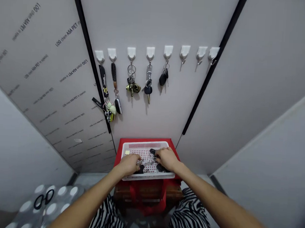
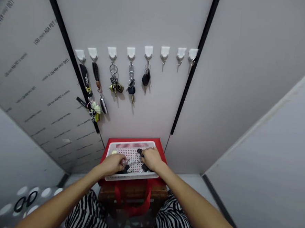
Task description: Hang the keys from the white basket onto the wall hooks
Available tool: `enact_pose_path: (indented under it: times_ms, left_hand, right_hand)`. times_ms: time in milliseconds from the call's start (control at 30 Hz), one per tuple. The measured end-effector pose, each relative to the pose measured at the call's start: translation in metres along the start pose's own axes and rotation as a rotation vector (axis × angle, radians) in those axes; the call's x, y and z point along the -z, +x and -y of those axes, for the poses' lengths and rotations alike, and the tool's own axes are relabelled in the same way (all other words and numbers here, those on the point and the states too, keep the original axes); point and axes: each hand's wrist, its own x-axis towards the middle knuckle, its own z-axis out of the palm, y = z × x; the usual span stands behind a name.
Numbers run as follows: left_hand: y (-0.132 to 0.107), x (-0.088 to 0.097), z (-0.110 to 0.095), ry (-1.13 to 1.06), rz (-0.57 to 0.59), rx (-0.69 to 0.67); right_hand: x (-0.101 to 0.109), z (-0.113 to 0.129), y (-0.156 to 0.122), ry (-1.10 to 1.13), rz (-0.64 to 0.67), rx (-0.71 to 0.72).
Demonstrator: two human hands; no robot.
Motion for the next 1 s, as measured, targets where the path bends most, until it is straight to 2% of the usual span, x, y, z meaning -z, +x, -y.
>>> enact_pose_path:
  times_ms: [100, 200, 367, 533, 733, 833, 1000]
  left_hand:
    - [0.003, -0.005, 0.004, -0.060, 0.050, 0.013]
    - [0.009, -0.011, 0.007, -0.103, 0.015, 0.037]
    - [0.014, -0.011, 0.008, -0.128, -0.015, 0.047]
    - [0.013, -0.008, 0.008, -0.159, -0.027, -0.004]
    - [0.013, -0.009, 0.008, -0.190, -0.017, -0.015]
    - [0.015, -0.012, 0.006, -0.187, -0.030, -0.034]
    - [0.014, -0.014, 0.001, -0.211, -0.044, -0.060]
  right_hand:
    - [-0.006, 0.005, 0.003, 0.019, 0.026, -0.045]
    - [-0.003, 0.005, 0.005, 0.063, 0.058, -0.084]
    - [0.005, 0.003, 0.003, 0.133, 0.033, -0.113]
    - [-0.004, 0.008, 0.005, 0.102, 0.061, -0.127]
    - [-0.008, 0.015, 0.008, 0.074, 0.027, -0.212]
    - [-0.012, 0.019, 0.008, 0.076, -0.032, -0.246]
    - [-0.016, 0.017, 0.010, 0.230, -0.084, -0.266]
